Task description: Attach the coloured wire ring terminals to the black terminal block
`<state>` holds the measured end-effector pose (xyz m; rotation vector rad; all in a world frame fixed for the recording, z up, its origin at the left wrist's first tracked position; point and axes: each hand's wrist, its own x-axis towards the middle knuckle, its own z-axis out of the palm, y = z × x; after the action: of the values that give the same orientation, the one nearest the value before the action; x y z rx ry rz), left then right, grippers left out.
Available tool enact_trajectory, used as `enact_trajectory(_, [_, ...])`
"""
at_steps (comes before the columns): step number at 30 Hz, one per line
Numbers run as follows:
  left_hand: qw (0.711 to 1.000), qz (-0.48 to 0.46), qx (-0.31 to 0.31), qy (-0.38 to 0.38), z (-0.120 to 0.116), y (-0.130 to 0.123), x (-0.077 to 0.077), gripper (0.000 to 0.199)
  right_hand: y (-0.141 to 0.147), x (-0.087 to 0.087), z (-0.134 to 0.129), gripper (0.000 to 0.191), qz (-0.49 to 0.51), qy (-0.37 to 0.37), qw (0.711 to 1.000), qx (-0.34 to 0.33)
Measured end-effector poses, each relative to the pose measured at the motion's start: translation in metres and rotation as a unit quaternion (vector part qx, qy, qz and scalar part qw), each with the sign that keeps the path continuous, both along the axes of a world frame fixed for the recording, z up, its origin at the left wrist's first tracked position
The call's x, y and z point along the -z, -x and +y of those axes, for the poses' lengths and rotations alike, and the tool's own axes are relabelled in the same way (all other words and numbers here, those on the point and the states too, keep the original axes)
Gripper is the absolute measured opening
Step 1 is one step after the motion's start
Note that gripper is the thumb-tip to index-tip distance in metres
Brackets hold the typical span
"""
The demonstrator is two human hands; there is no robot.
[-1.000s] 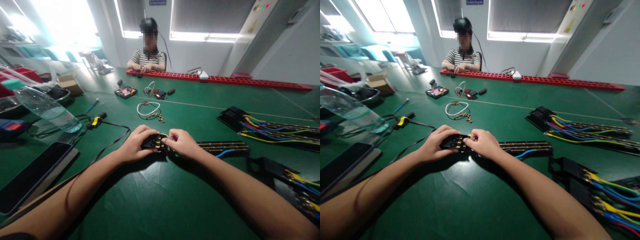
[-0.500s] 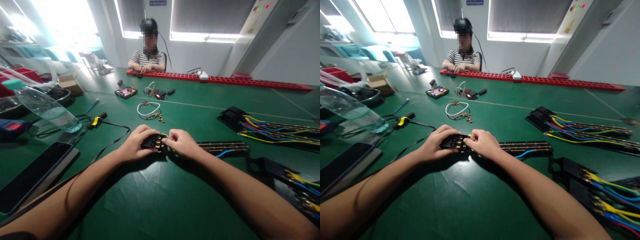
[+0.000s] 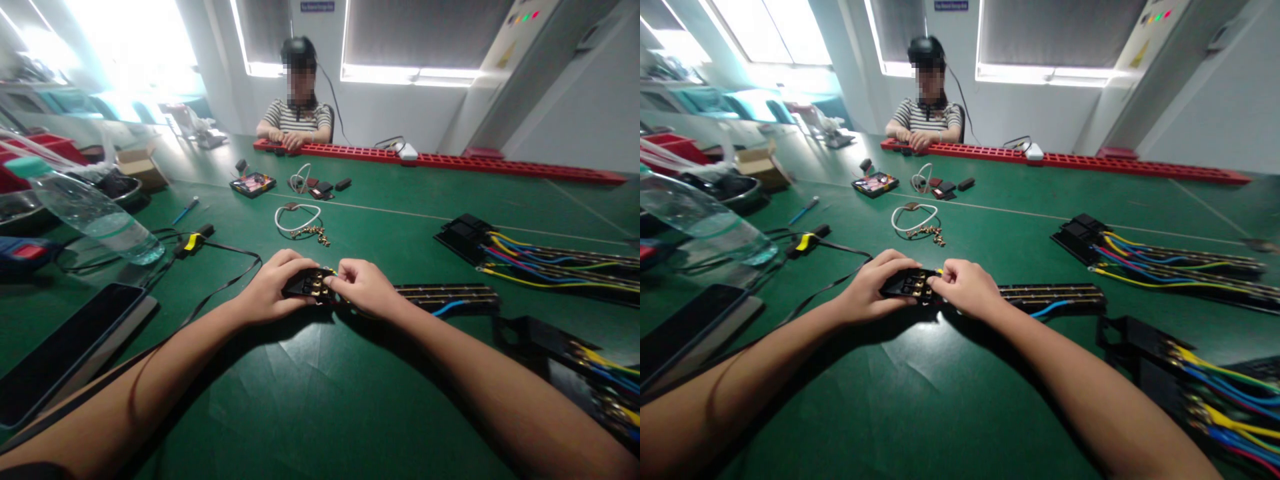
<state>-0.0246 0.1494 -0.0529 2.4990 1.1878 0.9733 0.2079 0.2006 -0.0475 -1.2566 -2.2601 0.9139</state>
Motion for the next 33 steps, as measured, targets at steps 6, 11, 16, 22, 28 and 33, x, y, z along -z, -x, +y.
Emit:
enact_trajectory(6, [1.0, 0.002, -0.007, 0.012, -0.001, -0.0005, -0.0012, 0.05, -0.0008, 0.001, 0.0004, 0.034, -0.005, -0.002, 1.0, 0.0])
enact_trajectory(11, [1.0, 0.0, -0.003, 0.006, -0.0006, 0.0002, -0.0015, 0.05, -0.0005, 0.0016, 0.0006, 0.035, -0.002, 0.0, 1.0, 0.001])
enact_trajectory(16, [1.0, 0.004, -0.002, 0.001, -0.0005, 0.0002, -0.0032, 0.05, -0.0009, 0.0025, 0.0024, 0.036, 0.003, 0.0, 1.0, -0.001])
enact_trajectory(22, [1.0, 0.004, 0.003, -0.007, -0.0009, 0.0009, -0.0061, 0.049, -0.0015, 0.0042, 0.0031, 0.036, 0.011, 0.006, 1.0, -0.002])
enact_trajectory(28, [1.0, 0.013, 0.007, -0.017, -0.001, 0.0016, -0.0055, 0.049, -0.0012, 0.0059, 0.0046, 0.036, 0.013, 0.009, 1.0, -0.008])
enact_trajectory(33, [1.0, 0.012, 0.002, -0.009, -0.0007, 0.0011, -0.0058, 0.048, -0.0018, 0.0082, 0.0066, 0.036, 0.019, 0.013, 1.0, -0.008])
